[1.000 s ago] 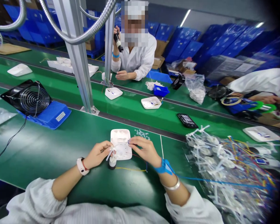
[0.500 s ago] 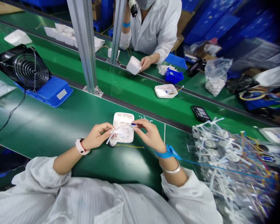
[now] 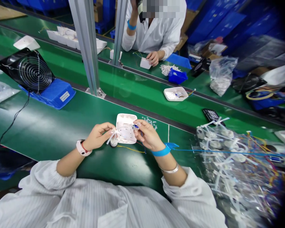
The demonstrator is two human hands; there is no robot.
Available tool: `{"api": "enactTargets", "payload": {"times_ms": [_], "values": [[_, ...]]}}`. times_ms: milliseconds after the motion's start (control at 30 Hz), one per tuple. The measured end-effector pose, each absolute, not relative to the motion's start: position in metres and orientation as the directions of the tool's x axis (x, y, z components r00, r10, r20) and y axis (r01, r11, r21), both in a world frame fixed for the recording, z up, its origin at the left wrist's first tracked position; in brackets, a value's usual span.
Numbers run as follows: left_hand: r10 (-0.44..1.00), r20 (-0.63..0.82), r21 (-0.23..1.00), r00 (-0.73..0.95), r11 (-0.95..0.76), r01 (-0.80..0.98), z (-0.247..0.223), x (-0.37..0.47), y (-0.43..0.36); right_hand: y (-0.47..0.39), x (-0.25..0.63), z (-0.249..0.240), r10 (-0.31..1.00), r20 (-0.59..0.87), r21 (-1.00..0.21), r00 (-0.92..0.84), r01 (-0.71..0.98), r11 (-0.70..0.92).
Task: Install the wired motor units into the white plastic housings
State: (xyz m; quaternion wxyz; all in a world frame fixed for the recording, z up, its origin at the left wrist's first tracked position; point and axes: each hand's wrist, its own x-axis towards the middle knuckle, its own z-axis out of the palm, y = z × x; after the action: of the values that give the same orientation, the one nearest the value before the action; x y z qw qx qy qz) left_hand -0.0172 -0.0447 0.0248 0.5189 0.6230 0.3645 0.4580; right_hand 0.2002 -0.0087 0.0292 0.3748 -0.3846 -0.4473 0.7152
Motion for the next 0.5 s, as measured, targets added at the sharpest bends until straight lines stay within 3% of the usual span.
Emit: {"api": "enactTargets", "payload": {"times_ms": [133, 300, 400, 500], "values": [[0.928, 0.187, 0.982, 0.322, -0.183, -0.043, 0.023, -0.017, -0.045, -0.011, 0.210, 0.028, 0.855, -0.210, -0.941, -0.474, -0.138, -0.308], [0.921, 0.165, 0.979, 0.354, -0.195, 0.051, 0.019, -0.015, -0.045, -0.016, 0.223, 0.026, 0.908, -0.048, -0.978, -0.416, 0.205, 0.042], [0.912, 0.146, 0.977, 0.384, -0.194, 0.088, 0.017, -0.012, -0.046, -0.016, 0.232, 0.028, 0.891, 0.084, -0.836, -0.447, 0.455, 0.307], [0.904, 0.111, 0.982, 0.412, -0.164, 0.095, 0.016, -0.007, -0.047, -0.011, 0.237, 0.031, 0.799, 0.182, -0.619, -0.573, 0.565, 0.546]]}}
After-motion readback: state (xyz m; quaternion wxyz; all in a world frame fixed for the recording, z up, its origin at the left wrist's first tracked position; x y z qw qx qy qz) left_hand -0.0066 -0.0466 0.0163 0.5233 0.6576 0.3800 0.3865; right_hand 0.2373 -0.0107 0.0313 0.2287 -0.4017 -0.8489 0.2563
